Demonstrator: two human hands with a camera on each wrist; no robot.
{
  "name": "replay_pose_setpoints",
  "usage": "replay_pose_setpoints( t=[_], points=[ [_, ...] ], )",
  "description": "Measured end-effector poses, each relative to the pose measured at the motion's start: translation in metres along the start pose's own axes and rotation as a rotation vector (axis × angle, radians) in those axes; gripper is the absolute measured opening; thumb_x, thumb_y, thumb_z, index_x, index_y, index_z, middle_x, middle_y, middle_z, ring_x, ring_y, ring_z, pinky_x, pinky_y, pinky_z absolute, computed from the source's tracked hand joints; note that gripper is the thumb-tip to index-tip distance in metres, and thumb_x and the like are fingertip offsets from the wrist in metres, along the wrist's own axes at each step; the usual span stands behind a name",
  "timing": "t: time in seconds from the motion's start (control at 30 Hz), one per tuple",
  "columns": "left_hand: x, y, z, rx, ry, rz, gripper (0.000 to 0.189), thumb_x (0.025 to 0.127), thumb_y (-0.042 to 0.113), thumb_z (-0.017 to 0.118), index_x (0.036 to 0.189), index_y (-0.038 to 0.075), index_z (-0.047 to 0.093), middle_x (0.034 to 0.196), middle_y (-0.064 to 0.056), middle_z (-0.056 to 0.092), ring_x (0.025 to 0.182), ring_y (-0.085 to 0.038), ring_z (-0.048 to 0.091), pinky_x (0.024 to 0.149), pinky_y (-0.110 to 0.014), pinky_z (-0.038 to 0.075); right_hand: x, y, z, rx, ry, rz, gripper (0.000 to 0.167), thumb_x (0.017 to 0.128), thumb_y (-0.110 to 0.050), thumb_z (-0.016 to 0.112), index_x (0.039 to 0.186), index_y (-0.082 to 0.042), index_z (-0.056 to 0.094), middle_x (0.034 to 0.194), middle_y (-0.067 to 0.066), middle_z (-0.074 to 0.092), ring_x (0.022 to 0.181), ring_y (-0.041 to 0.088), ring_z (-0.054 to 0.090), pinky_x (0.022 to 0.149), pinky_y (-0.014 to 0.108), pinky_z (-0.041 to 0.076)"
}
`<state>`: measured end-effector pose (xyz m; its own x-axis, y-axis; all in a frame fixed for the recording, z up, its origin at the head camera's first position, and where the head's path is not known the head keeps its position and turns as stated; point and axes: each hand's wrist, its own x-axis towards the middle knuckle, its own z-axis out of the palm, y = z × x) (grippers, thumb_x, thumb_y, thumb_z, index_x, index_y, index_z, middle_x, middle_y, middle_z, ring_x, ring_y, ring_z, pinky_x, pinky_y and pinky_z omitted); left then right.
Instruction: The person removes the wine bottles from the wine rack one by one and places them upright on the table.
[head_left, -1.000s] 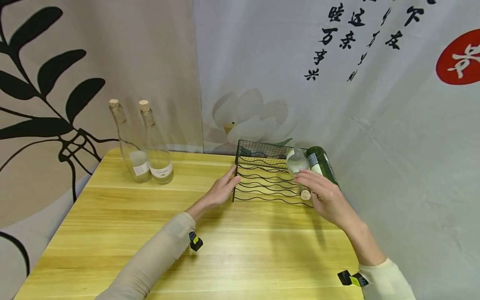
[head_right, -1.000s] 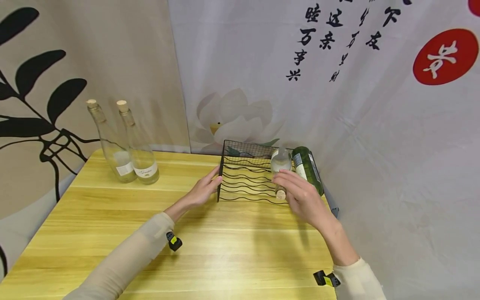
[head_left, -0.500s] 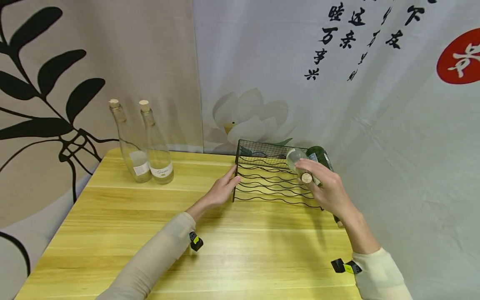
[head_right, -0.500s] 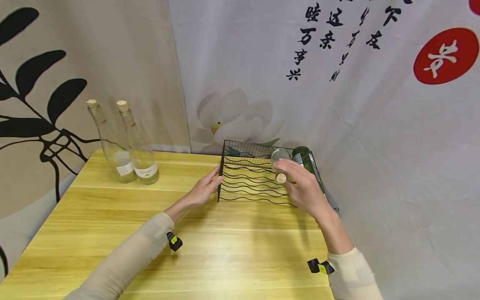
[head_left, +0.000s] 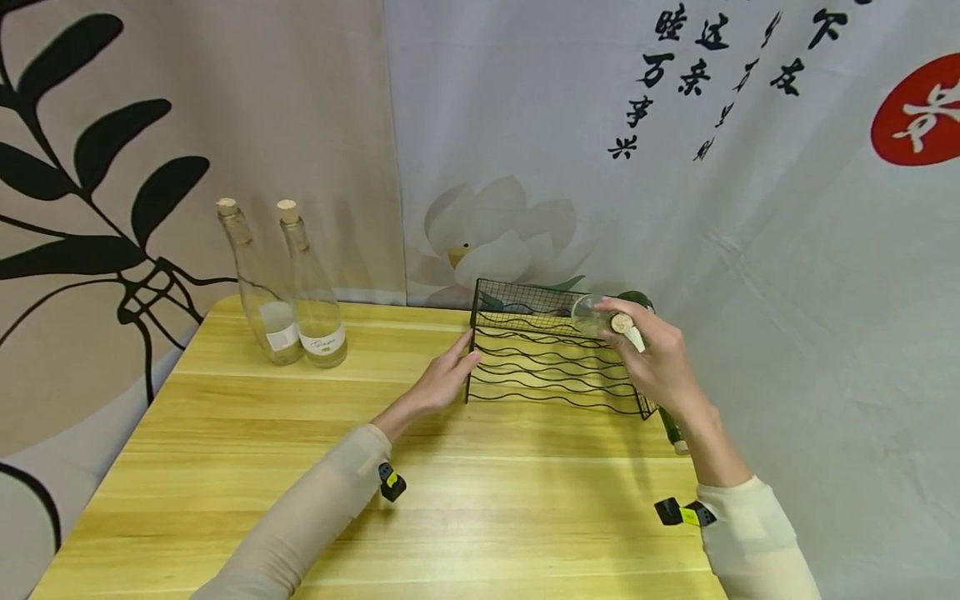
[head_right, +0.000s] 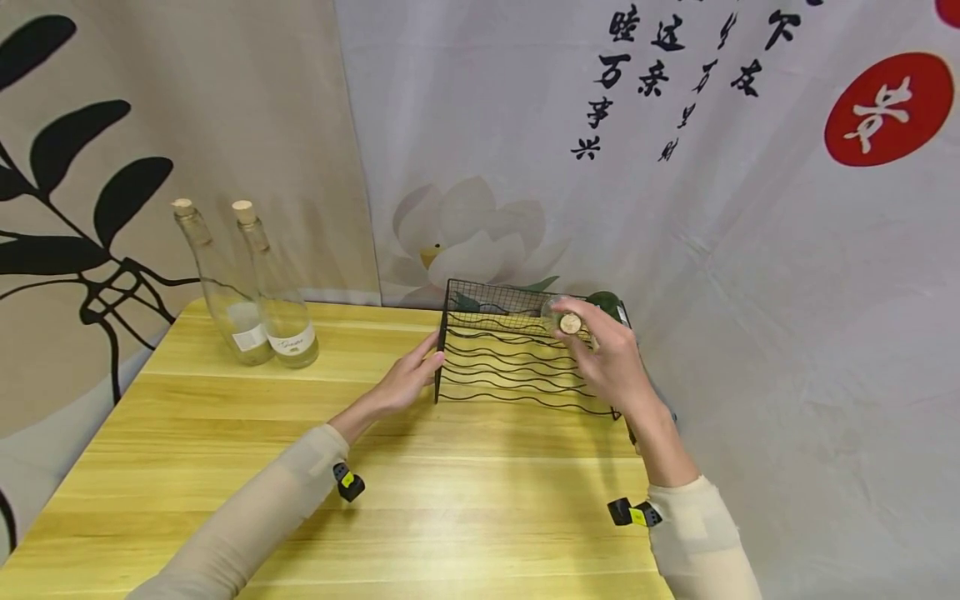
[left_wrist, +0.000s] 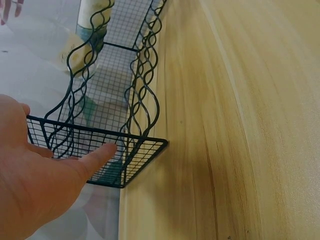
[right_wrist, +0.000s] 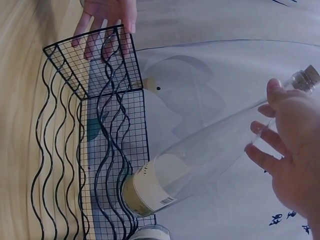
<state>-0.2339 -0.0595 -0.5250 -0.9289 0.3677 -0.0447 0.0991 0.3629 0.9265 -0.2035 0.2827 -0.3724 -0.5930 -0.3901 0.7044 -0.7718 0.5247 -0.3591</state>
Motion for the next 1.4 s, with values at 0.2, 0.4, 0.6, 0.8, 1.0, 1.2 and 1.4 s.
replay_pose_setpoints(
  t=[0.2, 0.4, 0.6, 0.8, 1.0, 1.2, 1.4],
  points=[
    [0.0, 0.0, 0.0, 0.013, 0.005, 0.011, 0.071, 0.124, 0.052, 0.035, 0.184, 0.022, 0.012, 0.189, -0.014, 0.026, 0.167, -0.046, 0.042, 0.143, -0.065, 0.027, 0.006, 0.004, -0.001, 0.014, 0.018, 0.022, 0.052, 0.088, 0.021, 0.082, 0.136, 0.006, 0.074, 0.127, 0.025, 0.081, 0.129, 0.017, 0.077, 0.119, 0.015, 0.054],
    [0.0, 0.0, 0.0, 0.014, 0.004, 0.016, 0.071, 0.124, 0.051, 0.035, 0.184, 0.022, 0.012, 0.189, -0.014, 0.026, 0.166, -0.046, 0.043, 0.142, -0.065, 0.028, 0.013, 0.01, -0.003, 0.104, 0.048, 0.036, 0.042, 0.092, 0.021, 0.078, 0.132, 0.013, 0.072, 0.126, 0.031, 0.079, 0.126, 0.001, 0.075, 0.112, 0.019, 0.061],
    [0.001, -0.001, 0.0, 0.016, 0.004, 0.019, 0.069, 0.124, 0.047, 0.036, 0.184, 0.022, 0.013, 0.19, -0.012, 0.025, 0.164, -0.046, 0.047, 0.142, -0.066, 0.029, 0.02, 0.011, -0.005, 0.153, 0.084, 0.065, 0.036, 0.096, 0.02, 0.075, 0.131, 0.014, 0.072, 0.127, 0.032, 0.079, 0.121, 0.002, 0.076, 0.114, 0.02, 0.06],
    [0.001, -0.002, 0.0, 0.018, 0.009, 0.017, 0.068, 0.124, 0.045, 0.036, 0.184, 0.022, 0.013, 0.189, -0.012, 0.028, 0.156, -0.047, 0.056, 0.14, -0.067, 0.033, 0.024, 0.01, -0.006, 0.153, 0.108, 0.101, 0.034, 0.099, 0.017, 0.074, 0.132, 0.015, 0.069, 0.128, 0.031, 0.078, 0.119, 0.004, 0.077, 0.114, 0.021, 0.061],
    [0.002, -0.003, -0.001, 0.018, 0.004, 0.021, 0.072, 0.123, 0.053, 0.034, 0.184, 0.022, 0.012, 0.189, -0.013, 0.026, 0.158, -0.046, 0.054, 0.141, -0.066, 0.031, 0.026, 0.011, -0.006, 0.145, 0.121, 0.136, 0.033, 0.102, 0.017, 0.069, 0.134, 0.018, 0.064, 0.131, 0.033, 0.075, 0.122, -0.001, 0.073, 0.114, 0.018, 0.059],
    [0.002, -0.004, -0.001, 0.016, 0.005, 0.017, 0.077, 0.121, 0.062, 0.033, 0.184, 0.023, 0.013, 0.191, -0.009, 0.022, 0.167, -0.045, 0.043, 0.143, -0.063, 0.026, 0.03, 0.012, -0.007, 0.152, 0.146, 0.195, 0.031, 0.105, 0.013, 0.067, 0.136, 0.017, 0.063, 0.132, 0.032, 0.075, 0.126, 0.003, 0.073, 0.117, 0.019, 0.058],
    [0.002, -0.004, -0.001, 0.013, 0.002, 0.02, 0.078, 0.121, 0.063, 0.033, 0.184, 0.023, 0.013, 0.19, -0.009, 0.023, 0.167, -0.044, 0.042, 0.143, -0.064, 0.027, 0.035, 0.014, -0.008, 0.173, 0.178, 0.239, 0.029, 0.107, 0.01, 0.067, 0.136, 0.015, 0.064, 0.131, 0.03, 0.076, 0.12, 0.008, 0.076, 0.111, 0.016, 0.06]
  ],
)
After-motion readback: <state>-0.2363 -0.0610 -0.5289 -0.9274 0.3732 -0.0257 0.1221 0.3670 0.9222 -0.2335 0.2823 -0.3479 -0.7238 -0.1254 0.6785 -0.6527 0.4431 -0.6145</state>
